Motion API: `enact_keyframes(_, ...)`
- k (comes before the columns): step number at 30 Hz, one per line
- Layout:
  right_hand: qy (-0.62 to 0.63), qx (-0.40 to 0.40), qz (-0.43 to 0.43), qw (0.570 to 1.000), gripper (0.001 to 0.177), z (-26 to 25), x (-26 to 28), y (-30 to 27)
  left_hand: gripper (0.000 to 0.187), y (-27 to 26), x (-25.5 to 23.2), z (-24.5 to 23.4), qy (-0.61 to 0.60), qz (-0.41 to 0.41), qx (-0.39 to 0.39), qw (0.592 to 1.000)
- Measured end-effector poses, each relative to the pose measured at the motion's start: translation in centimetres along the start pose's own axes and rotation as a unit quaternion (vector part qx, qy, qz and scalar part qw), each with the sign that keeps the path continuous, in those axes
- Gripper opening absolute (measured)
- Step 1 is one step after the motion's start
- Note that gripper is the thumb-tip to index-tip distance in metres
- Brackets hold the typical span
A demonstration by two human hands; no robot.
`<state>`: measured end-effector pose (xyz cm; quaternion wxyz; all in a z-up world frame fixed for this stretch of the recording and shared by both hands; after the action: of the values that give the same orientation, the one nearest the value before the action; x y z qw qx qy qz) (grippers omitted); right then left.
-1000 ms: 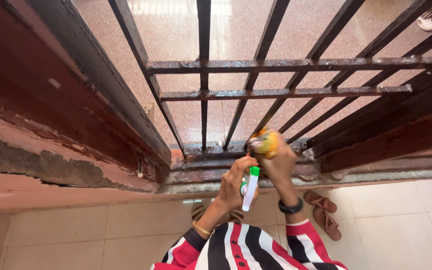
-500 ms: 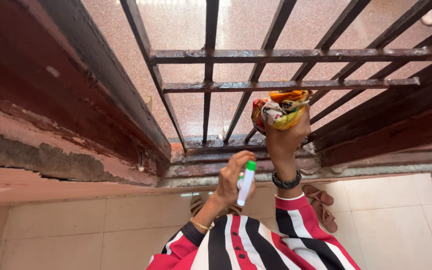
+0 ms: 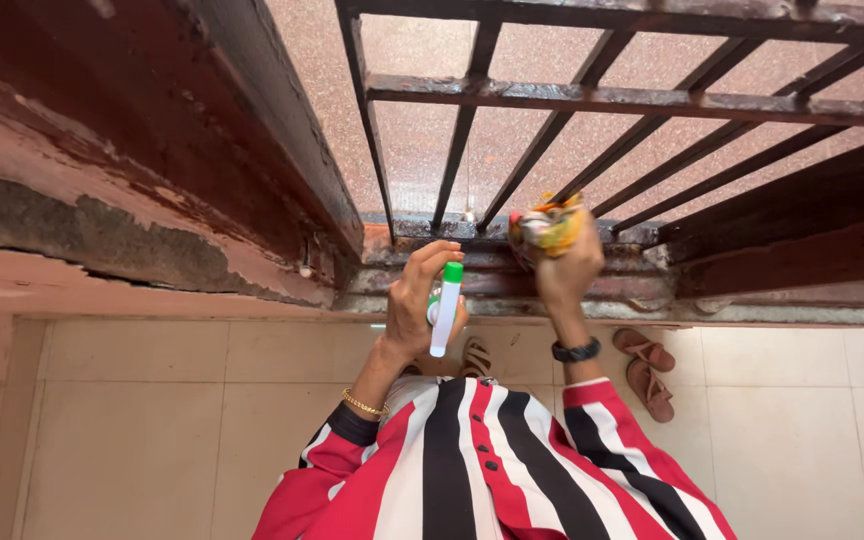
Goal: The person wipes the horizontal bars of a metal gate with a cloth, spraying liquid from a bottle onto the surface and then rubbing the bars and the frame.
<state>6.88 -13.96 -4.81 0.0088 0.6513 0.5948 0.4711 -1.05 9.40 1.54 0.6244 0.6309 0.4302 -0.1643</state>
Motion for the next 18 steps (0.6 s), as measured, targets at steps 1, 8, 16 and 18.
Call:
enact_keyframes(1,0.08,-0.018,0.031,0.996,0.072,-1.3,0.9,1.0,0.055,-0.1,0.4,-0.1,0.001,-0.006,0.0,1.0)
enact_keyframes(8,0.206,-0.15,-0.107,0.961,0.084,-5.7,8.3,7.5,0.055,-0.6,2.3,-0.4,-0.01,-0.046,0.002,0.999)
enact_keyframes(16,0.161,-0.098,-0.017,0.982,0.067,-1.8,4.7,3.5,0.056,-0.3,2.3,-1.0,-0.027,-0.037,0.003,0.999)
enact_keyframes(18,0.074,-0.1,-0.055,0.991,0.064,0.0,3.2,1.5,0.056,-0.2,2.2,-1.1,-0.033,-0.028,0.0,0.999)
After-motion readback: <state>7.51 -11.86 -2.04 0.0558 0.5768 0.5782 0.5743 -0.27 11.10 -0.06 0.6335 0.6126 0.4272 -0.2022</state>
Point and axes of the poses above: each hand's wrist, its own y-axis towards the middle knuckle, its own z-axis out of the palm, x = y × z, the point moved 3 cm from there along y, towards the middle knuckle, and after that the axes turned 10 degrees about -x, right-handed, at the moved point
